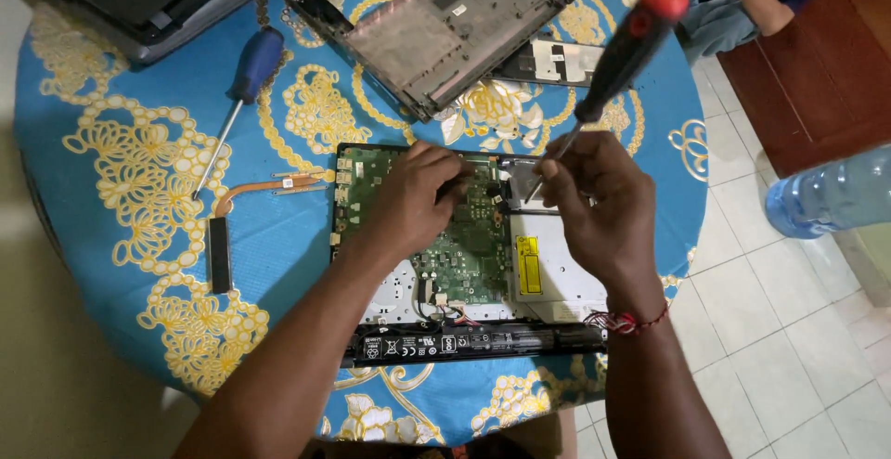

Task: The person uses a screwdriver to remove screws from the internal components of a disassembled laptop motherboard. They carefully unscrew and remove a metal bracket and other small parts from the circuit board.

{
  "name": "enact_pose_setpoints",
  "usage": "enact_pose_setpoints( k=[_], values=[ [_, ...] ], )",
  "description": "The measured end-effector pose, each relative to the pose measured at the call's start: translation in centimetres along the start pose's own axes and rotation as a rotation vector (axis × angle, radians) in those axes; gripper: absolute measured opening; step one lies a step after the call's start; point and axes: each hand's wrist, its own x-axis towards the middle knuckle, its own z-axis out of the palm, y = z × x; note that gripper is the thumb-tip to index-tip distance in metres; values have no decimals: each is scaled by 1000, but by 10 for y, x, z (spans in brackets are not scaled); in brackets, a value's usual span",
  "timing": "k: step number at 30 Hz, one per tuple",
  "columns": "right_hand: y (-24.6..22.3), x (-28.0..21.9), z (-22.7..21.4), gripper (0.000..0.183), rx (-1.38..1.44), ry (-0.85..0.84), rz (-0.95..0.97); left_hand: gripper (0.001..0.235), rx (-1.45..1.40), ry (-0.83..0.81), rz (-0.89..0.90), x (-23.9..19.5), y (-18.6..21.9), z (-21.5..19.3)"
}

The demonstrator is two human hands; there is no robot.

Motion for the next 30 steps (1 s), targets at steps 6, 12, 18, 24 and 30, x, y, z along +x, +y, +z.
enact_pose_setpoints(
  k=[6,12,18,24,30],
  values=[
    [28,-12,13,9,87,-6,-31,10,55,-22,12,0,-7,3],
    [43,-18,20,6,90,-19,-56,12,56,-24,12,0,-8,2],
    [36,-19,21,4,55,-7,-60,10,65,-27,9,0,-9,4],
    [46,-20,21,8,121,43,-82,12,79,-45,-10,-1,-13,5],
    [44,-19,22,7,126,40,-74,12,64,-37,8,0,-10,3]
  ],
)
